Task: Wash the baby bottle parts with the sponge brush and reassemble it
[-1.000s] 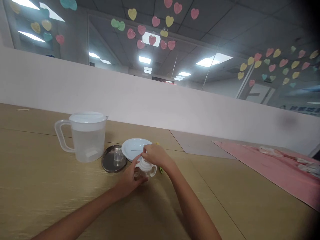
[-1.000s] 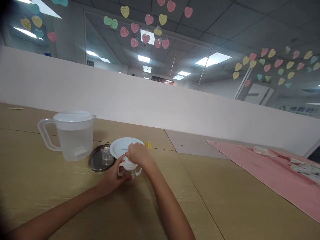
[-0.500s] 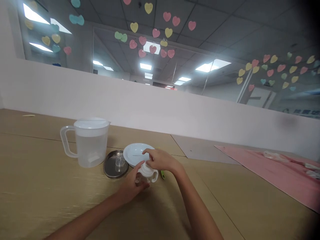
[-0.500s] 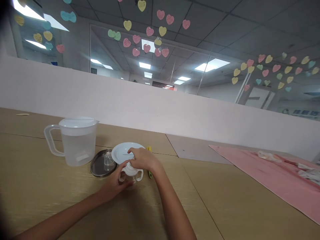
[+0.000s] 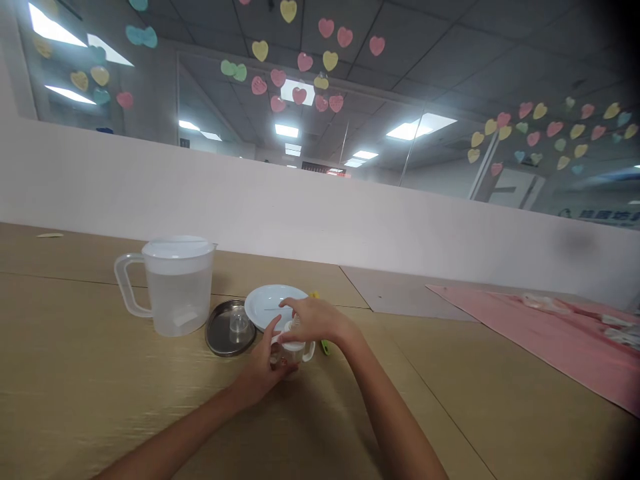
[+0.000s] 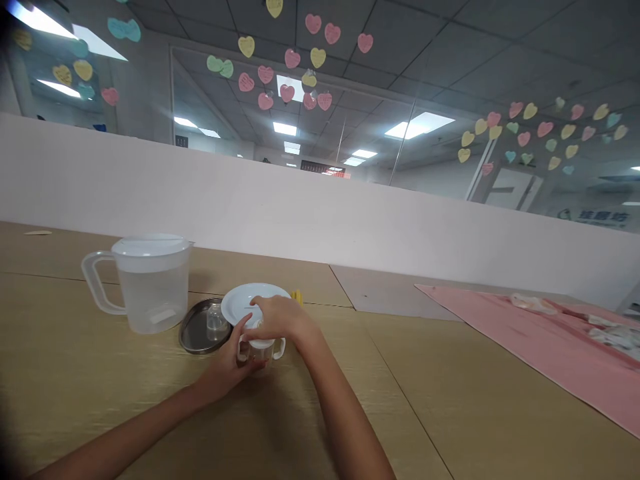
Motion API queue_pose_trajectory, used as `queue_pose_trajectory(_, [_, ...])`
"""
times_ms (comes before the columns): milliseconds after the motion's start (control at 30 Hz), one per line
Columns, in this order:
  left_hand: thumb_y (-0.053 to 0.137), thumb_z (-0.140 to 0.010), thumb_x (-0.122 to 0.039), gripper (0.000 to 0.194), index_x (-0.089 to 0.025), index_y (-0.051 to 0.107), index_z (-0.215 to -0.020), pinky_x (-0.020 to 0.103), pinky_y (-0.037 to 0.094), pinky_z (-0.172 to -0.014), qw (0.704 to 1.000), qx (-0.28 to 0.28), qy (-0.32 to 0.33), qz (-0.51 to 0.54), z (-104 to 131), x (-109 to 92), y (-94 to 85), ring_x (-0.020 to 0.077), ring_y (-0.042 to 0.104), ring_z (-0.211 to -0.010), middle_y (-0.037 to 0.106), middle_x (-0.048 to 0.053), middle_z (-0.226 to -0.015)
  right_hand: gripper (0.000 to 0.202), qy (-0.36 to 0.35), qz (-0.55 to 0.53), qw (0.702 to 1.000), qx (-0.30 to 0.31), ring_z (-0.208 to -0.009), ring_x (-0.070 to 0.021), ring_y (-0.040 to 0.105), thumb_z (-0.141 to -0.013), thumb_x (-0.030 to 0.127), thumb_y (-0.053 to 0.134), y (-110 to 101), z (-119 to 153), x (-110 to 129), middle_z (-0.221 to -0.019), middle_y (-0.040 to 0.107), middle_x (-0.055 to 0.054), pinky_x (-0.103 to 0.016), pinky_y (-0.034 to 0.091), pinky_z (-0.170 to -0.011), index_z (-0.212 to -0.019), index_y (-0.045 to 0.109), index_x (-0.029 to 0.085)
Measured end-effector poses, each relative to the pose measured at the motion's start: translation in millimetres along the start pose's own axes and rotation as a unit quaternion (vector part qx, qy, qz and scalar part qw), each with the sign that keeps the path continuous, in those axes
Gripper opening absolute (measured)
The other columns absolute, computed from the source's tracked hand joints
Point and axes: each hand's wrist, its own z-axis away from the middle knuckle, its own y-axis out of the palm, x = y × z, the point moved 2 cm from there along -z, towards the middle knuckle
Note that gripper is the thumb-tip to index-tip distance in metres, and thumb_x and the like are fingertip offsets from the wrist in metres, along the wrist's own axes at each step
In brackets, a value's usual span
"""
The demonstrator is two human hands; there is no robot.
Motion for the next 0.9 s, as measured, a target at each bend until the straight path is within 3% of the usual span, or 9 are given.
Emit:
queue_pose_trajectory(67, [0.067,-0.074,-0.041,0.092,-0.021,0.012,-0.144,0.037,0.043,-0.09,1.0,-0.005,-0.009,-0.004,0.3,0.4,-0.4,0.0215,0.059,-0.098,0.052,0.013,-0.125,0.07,-0.011,0.022,0.999,0.027,-0.1,-0.0258,0.061,-0.073,0.052,0.064,5.7,-0.1,2.9,-0.112,0.064,-0.011,-0.029,0.044,-0.073,-0.132,0.043,0.021])
queue_pose_trajectory(200, [0.068,-0.073,-0.036,0.093,-0.025,0.009,-0.145,0.032,0.046,-0.08,1.0,-0.008,-0.009,0.021,0.4,0.6,1.3,0.0151,0.058,-0.082,0.057,0.008,-0.116,0.057,0.051,0.095,0.994,-0.005,-0.093,-0.0294,0.064,-0.084,0.047,0.051,16.2,-5.9,15.2,-0.099,0.066,-0.017,-0.034,0.046,-0.071,-0.126,0.044,0.01])
queue_pose_trajectory(333, [0.068,-0.072,-0.034,0.094,-0.029,0.008,-0.145,0.027,0.047,-0.07,0.998,0.0,-0.01,0.054,-0.1,0.3,3.4,0.0125,0.056,-0.077,0.053,0.007,-0.119,0.046,0.089,0.124,0.988,-0.011,-0.092,-0.0295,0.064,-0.084,0.039,0.053,19.7,-8.7,23.4,-0.093,0.067,-0.016,-0.035,0.047,-0.07,-0.119,0.046,0.01])
queue_pose_trajectory(467, [0.07,-0.072,-0.038,0.092,-0.027,0.014,-0.144,0.033,0.047,-0.08,0.999,-0.012,-0.01,0.038,-0.7,3.5,2.2,0.0156,0.056,-0.085,0.052,0.008,-0.116,0.057,0.051,0.09,0.995,0.004,-0.095,-0.0299,0.063,-0.079,0.051,0.055,14.0,-4.8,17.1,-0.101,0.066,-0.016,-0.034,0.046,-0.071,-0.122,0.047,0.014])
queue_pose_trajectory(567, [0.073,-0.069,-0.038,0.09,-0.025,0.021,-0.141,0.037,0.045,-0.085,0.999,-0.02,-0.014,0.022,-1.0,6.8,1.1,0.018,0.056,-0.091,0.049,0.01,-0.118,0.067,0.014,0.07,0.997,0.026,-0.098,-0.0302,0.062,-0.073,0.05,0.06,10.8,-2.0,10.2,-0.107,0.065,-0.016,-0.034,0.045,-0.072,-0.13,0.043,0.018])
queue_pose_trajectory(900, [0.074,-0.067,-0.037,0.101,-0.026,0.01,-0.143,0.03,0.048,-0.074,0.998,-0.033,-0.012,0.049,-0.7,7.8,2.4,0.014,0.056,-0.079,0.05,0.006,-0.106,0.062,0.004,0.062,0.998,0.008,-0.096,-0.0298,0.062,-0.075,0.055,0.053,14.6,-7.7,6.0,-0.105,0.066,-0.013,-0.035,0.044,-0.072,-0.126,0.052,0.02])
